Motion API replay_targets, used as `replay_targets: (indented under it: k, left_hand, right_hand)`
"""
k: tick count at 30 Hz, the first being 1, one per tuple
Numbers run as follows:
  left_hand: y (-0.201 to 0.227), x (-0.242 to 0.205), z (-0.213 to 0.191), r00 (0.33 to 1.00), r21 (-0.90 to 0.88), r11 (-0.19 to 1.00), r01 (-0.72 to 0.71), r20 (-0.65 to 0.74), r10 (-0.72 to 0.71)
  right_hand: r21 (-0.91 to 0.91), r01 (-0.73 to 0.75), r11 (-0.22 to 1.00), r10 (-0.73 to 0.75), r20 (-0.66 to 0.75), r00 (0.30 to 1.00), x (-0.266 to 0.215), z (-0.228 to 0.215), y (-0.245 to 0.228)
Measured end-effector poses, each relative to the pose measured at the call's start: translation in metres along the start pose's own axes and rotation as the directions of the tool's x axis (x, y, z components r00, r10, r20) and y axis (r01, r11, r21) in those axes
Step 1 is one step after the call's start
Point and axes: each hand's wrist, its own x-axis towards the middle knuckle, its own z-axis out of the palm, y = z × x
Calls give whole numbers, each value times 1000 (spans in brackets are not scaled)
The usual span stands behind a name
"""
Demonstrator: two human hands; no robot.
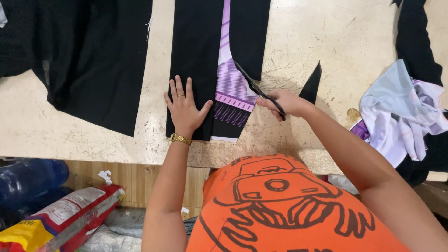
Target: The person uses scissors to cut a piece of black fabric along a purple and white patterned paper template. After cutting, they remove the template, fold the fabric, and then roll the cut piece into a tight cylinder.
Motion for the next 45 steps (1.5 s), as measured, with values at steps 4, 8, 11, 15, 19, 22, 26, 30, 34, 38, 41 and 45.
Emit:
replay_targets:
  k: [4, 8, 11, 15, 19, 22, 26, 30, 34, 38, 41, 45]
  left_hand:
    - [0, 0, 0, 1000, 0, 1000, -2, -3, 2]
    - [2, 0, -2, 1000, 11, 1000, 13, 15, -14]
    - [4, -3, -1, 1000, 22, 1000, 18, 14, -19]
    - [15, -13, 0, 999, 46, 998, 40, 8, -40]
    - [27, -23, 4, 997, 31, 996, 78, 4, -78]
    - [37, -28, 6, 995, 15, 995, 98, -13, -98]
    - [45, -35, 7, 993, 29, 993, 118, -28, -117]
    - [51, -41, 10, 991, 36, 990, 135, -4, -135]
    - [61, -45, 10, 988, 38, 988, 147, -60, -145]
    - [63, -48, 9, 985, 49, 986, 162, -59, -159]
    - [63, -48, 9, 985, 42, 985, 168, -58, -165]
    - [64, -47, 8, 984, 30, 987, 160, -79, -157]
  right_hand:
    - [18, 27, 999, -26, -46, 999, -6, 9, -7]
    - [88, 69, 994, -61, -100, 993, -3, 19, 4]
    - [186, 20, 982, -6, -76, 997, 24, 25, 33]
    - [240, 15, 971, 3, -74, 997, 28, 35, 28]
    - [256, 41, 966, -16, -100, 995, 43, 38, 31]
    - [255, 99, 962, -66, -133, 989, 40, 41, 33]
    - [255, 150, 955, -112, -161, 981, 33, 45, 34]
    - [268, 101, 958, -65, -141, 988, 32, 46, 23]
    - [261, 192, 946, -144, -192, 971, 56, 44, 31]
    - [242, 259, 935, -203, -231, 951, 43, 49, 22]
    - [244, 241, 939, -187, -227, 956, 32, 48, 14]
    - [278, 181, 943, -125, -207, 970, 41, 47, 7]
